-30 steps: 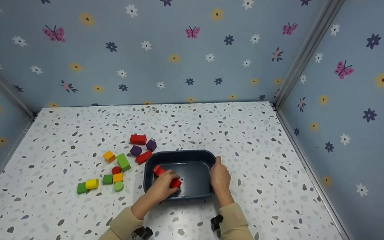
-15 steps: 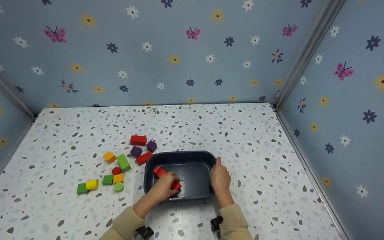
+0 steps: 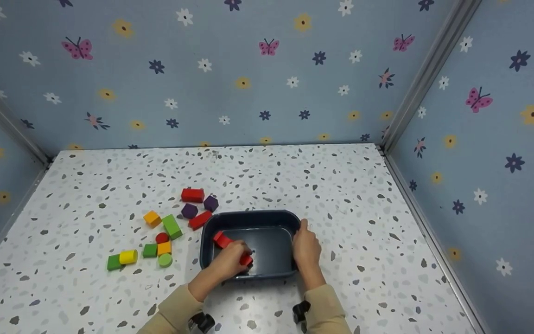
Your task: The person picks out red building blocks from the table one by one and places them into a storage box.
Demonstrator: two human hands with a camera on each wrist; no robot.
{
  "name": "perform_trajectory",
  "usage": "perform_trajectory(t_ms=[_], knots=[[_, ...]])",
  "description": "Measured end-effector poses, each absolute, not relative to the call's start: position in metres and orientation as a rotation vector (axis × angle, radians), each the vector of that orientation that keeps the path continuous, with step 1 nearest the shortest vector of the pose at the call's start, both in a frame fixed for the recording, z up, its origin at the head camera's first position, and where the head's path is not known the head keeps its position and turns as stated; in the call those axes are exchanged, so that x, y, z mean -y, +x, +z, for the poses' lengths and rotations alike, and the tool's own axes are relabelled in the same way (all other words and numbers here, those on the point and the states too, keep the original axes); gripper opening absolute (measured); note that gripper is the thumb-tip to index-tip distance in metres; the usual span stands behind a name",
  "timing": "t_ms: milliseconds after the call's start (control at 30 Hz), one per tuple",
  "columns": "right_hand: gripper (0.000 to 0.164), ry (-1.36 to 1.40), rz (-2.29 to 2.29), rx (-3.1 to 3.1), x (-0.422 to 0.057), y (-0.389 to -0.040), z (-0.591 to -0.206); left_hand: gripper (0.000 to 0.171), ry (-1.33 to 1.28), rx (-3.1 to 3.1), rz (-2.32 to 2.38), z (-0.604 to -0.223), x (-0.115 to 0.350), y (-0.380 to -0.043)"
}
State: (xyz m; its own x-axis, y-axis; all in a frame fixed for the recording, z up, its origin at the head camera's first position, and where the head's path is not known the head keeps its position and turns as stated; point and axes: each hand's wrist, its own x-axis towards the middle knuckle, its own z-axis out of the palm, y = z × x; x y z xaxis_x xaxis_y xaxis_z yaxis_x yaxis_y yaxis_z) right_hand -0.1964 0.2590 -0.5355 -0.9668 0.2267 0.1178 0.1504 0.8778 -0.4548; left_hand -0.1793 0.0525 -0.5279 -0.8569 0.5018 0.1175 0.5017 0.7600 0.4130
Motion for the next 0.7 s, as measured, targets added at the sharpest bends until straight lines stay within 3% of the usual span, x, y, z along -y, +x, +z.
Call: perform_trajectory(t_ms=[700], knots=[[0.018, -0.283, 0.692, 2.882, -0.2582, -0.1945, -0.5337, 0.017, 0.933, -2.980, 0.580, -0.5297, -0.0566, -0.1839]])
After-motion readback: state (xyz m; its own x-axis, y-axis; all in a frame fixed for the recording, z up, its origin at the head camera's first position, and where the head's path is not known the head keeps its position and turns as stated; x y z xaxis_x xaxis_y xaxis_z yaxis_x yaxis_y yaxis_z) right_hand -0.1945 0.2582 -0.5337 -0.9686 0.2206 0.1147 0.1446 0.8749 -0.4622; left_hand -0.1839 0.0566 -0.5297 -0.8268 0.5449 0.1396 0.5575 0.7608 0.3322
